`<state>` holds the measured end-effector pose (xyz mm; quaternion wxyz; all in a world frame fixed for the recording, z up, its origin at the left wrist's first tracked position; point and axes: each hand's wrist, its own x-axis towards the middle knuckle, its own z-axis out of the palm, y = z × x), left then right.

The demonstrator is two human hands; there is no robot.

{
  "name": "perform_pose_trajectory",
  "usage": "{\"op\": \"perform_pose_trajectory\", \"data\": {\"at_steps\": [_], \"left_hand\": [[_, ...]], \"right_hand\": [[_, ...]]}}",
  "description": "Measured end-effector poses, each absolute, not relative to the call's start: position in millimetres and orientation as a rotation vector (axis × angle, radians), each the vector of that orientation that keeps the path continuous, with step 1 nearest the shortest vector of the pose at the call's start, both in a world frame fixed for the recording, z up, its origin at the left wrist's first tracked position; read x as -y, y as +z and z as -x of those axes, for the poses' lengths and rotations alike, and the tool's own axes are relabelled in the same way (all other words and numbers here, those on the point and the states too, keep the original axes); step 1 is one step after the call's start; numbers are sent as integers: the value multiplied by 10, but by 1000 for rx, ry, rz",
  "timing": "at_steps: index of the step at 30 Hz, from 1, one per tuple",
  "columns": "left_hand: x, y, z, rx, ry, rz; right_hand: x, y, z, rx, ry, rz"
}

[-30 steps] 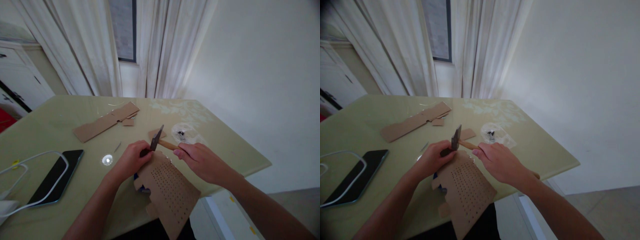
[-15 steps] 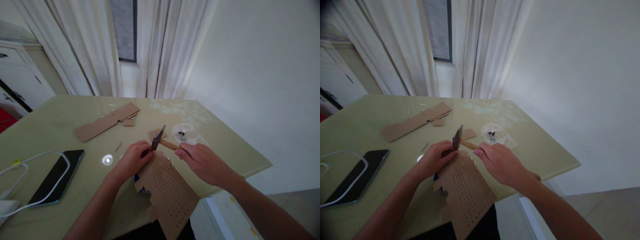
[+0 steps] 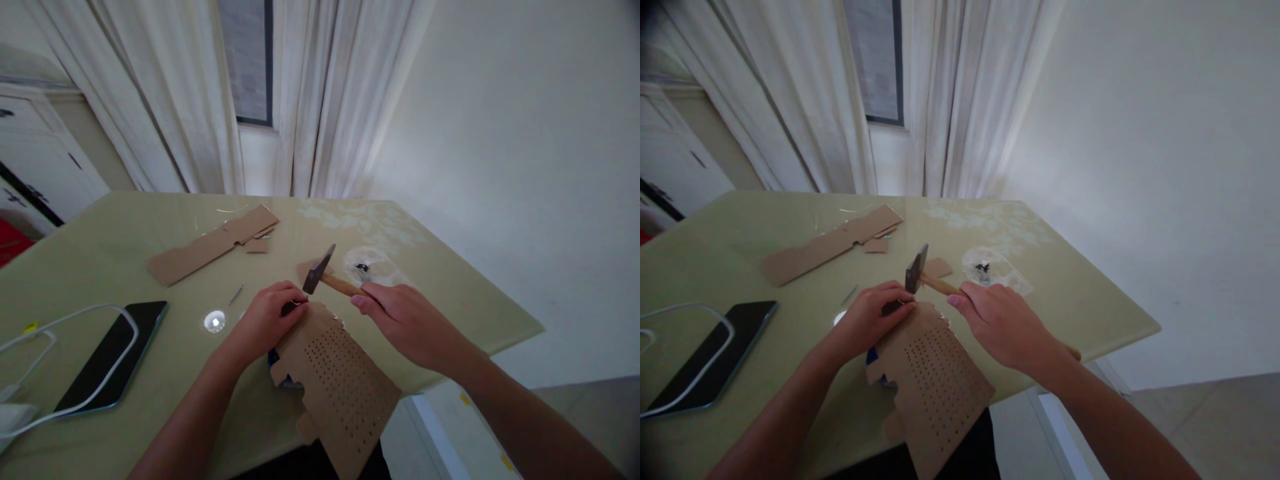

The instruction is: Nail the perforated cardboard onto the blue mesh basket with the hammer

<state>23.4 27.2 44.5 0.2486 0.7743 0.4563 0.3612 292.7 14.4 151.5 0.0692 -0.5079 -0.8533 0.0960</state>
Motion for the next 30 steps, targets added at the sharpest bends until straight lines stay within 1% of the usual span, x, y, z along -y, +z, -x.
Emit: {"op": "perform_pose_trajectory", "data": {"at_steps": [4, 10, 17, 20, 25, 30], "left_hand": [[-278, 431, -234, -1249, 987, -2108], [-279, 441, -238, -1249, 984, -2137], [-267, 422, -246, -1294, 972, -2134], [-256, 412, -250, -1329, 945, -2141], [-254, 440, -256, -1359, 888, -2136], [-269, 437, -249, -1304, 966, -2063]], "right_hand": [[-128, 1546, -2918, 2530, 292, 1501], [-119, 1419, -2919, 2606, 226, 1539], [-99, 1470, -2939, 2473, 352, 1529], [-90, 1331, -2938, 2411, 411, 1550], [-63, 955, -2969, 2221, 547, 1692], [-15, 680, -2991, 2017, 814, 1662]]}}
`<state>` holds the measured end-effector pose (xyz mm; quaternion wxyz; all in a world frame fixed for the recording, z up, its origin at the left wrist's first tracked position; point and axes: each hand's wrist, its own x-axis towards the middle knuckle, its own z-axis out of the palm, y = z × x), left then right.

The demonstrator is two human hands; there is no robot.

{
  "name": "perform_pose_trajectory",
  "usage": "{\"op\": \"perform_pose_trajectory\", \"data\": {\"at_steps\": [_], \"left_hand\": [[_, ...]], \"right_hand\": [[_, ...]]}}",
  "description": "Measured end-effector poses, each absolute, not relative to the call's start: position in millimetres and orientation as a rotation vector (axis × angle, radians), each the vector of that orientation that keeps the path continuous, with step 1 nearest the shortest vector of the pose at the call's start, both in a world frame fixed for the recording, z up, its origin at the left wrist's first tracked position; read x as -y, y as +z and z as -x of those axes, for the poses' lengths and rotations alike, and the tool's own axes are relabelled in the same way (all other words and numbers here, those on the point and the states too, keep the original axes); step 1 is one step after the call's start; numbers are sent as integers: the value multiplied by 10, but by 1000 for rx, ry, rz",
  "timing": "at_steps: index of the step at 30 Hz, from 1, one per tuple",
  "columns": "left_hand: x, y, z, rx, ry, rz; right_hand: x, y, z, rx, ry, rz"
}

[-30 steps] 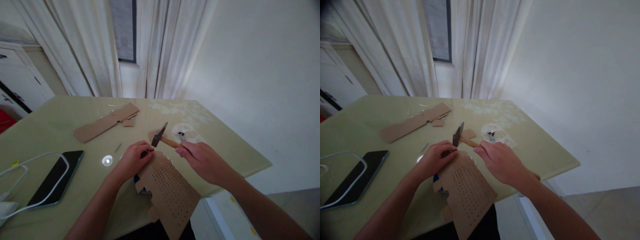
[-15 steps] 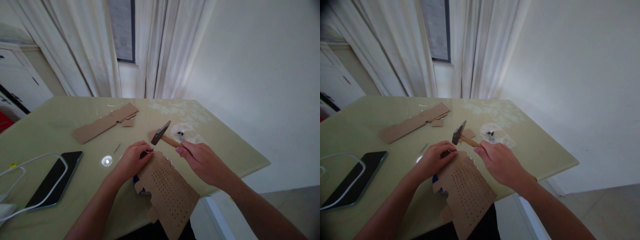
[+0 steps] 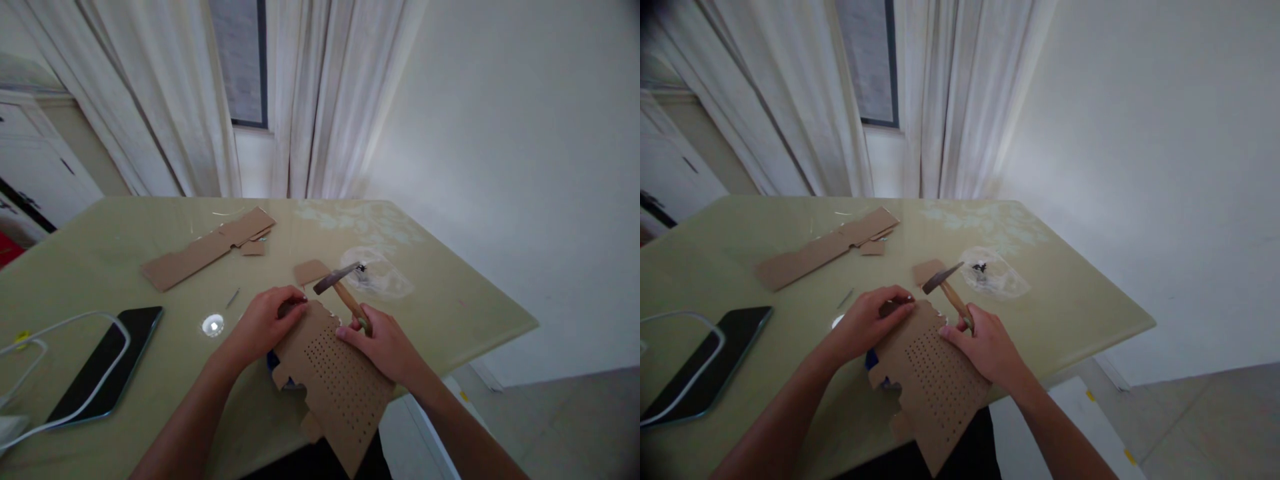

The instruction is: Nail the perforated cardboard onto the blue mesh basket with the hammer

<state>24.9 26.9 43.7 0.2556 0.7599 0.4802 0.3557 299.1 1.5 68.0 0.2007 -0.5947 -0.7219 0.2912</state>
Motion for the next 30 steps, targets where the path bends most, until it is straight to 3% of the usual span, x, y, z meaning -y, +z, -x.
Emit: {"op": "perform_pose_trajectory", "data": {"at_steps": [12, 30], "left_hand": [[-248, 511, -194, -1159, 1064, -1701], [-202, 630, -61, -989, 1066, -1735]], "right_hand": [[49, 626, -2953, 1592, 1208, 1472], [184, 614, -2998, 1394, 1285, 1375]]}}
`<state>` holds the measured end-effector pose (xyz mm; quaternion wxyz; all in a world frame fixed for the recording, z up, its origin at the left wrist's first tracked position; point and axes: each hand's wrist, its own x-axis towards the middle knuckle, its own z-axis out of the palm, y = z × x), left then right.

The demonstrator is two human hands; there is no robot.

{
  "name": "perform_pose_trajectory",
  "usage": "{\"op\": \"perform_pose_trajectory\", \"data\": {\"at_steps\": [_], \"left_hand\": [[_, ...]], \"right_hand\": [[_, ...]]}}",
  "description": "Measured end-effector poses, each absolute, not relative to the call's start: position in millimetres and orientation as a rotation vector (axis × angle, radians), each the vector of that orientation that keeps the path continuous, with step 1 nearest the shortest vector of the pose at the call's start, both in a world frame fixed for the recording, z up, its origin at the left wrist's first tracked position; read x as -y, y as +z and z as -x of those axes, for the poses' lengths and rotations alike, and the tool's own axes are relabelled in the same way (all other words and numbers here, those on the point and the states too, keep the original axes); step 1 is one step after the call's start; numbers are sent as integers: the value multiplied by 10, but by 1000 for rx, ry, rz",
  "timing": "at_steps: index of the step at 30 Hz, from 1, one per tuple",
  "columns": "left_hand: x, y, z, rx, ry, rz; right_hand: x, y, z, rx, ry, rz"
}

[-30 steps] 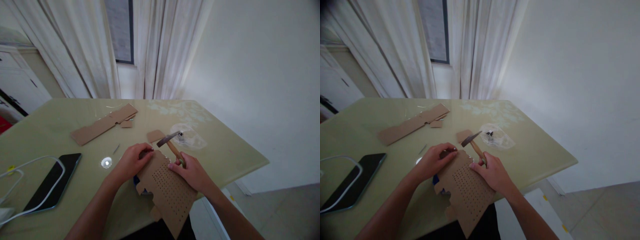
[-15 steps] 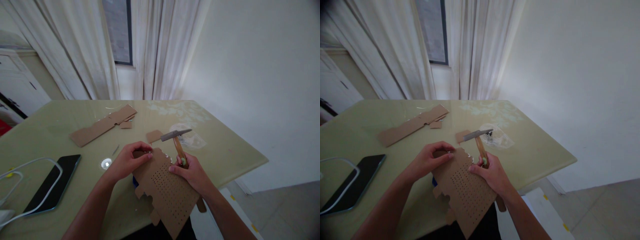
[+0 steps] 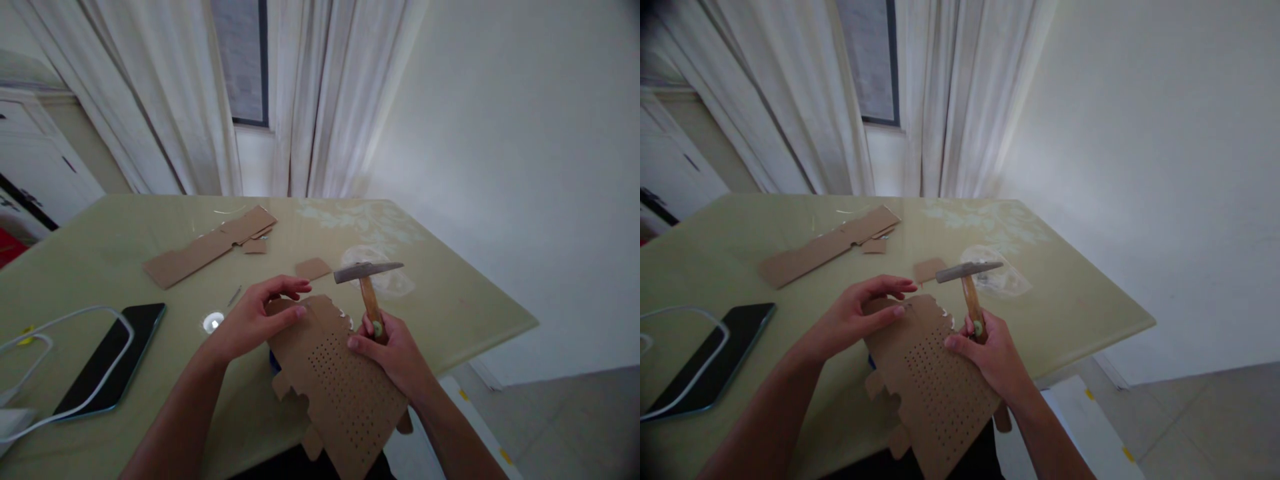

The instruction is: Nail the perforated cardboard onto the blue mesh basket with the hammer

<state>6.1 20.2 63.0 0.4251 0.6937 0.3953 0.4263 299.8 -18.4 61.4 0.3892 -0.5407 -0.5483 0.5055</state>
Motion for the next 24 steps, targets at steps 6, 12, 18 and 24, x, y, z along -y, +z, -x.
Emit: {"op": "perform_pose_trajectory", "data": {"at_steps": [6, 12, 18, 24], "left_hand": [[-109, 701, -109, -637, 1181, -1458], [45, 749, -206, -414, 1184, -1323], [251, 683, -110, -868, 1460, -1251], [557, 542, -176, -1218, 1439, -1291]], "right_hand": [[270, 543, -3058, 1182, 1293, 1315], [353, 480, -3184, 983, 1296, 1290], [369, 506, -3332, 923, 1321, 1354], [371, 439, -3198, 1031, 1394, 1469]]}}
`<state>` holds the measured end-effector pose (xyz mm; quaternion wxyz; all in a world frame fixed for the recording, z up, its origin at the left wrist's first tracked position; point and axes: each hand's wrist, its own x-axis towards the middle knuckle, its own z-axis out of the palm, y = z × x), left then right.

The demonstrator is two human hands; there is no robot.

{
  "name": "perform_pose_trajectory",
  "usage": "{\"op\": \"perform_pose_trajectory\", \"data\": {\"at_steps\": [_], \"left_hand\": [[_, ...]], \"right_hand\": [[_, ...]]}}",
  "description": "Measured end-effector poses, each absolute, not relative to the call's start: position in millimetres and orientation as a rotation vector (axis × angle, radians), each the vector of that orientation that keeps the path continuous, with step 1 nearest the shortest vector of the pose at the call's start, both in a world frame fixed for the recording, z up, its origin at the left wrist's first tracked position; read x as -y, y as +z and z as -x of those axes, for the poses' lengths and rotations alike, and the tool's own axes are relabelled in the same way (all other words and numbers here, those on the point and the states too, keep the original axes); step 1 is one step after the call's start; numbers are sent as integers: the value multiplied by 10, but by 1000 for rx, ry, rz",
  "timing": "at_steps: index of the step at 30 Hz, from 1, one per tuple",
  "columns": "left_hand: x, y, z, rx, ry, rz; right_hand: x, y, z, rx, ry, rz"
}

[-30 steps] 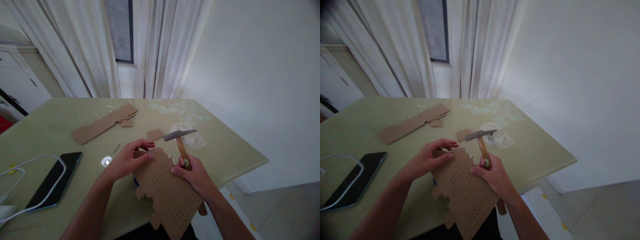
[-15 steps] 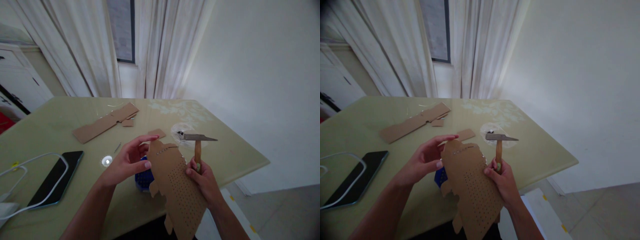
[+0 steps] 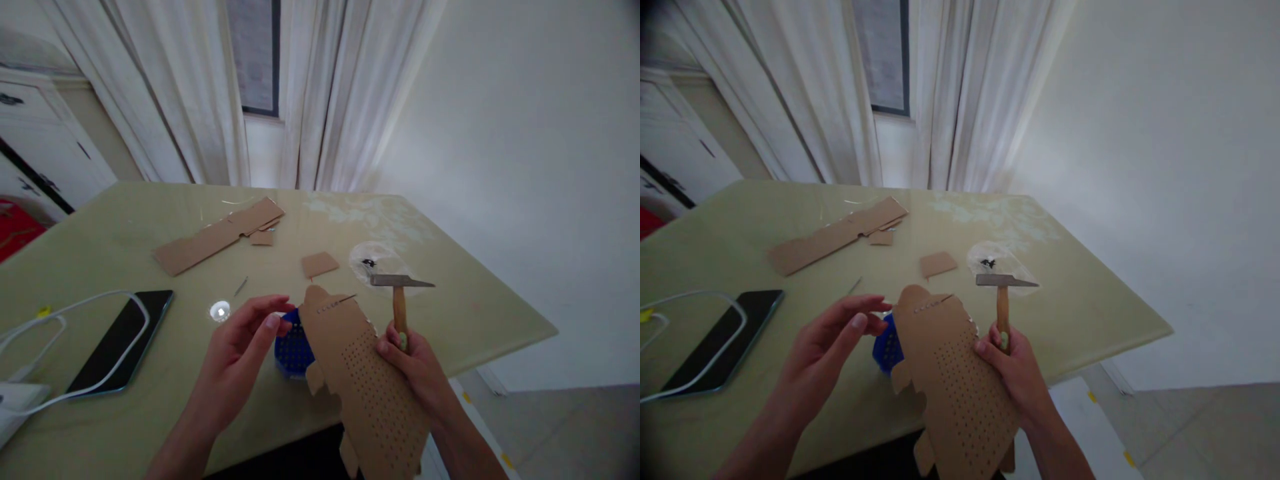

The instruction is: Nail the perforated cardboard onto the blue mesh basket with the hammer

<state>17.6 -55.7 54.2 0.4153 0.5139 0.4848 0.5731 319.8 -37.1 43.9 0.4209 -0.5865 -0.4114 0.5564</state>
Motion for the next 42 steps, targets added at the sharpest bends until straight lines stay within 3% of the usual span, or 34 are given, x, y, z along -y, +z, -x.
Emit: {"op": "perform_pose_trajectory", "data": {"at_steps": [9, 21, 27, 37, 42], "left_hand": [[549, 402, -190, -1577, 1352, -1491], [394, 284, -217, -1434, 1138, -1409], [313, 380, -216, -1547, 1256, -1767], [-70, 607, -422, -1417, 1008, -2071], [-99, 585, -439, -1437, 993, -2044]], "right_hand": [[334, 391, -2992, 1182, 1347, 1521], [418, 326, -2857, 1257, 1270, 1460], [391, 281, -3009, 1423, 1161, 1486], [65, 1215, -3194, 2228, 549, 1538], [-22, 1475, -3092, 2437, 391, 1499]]}}
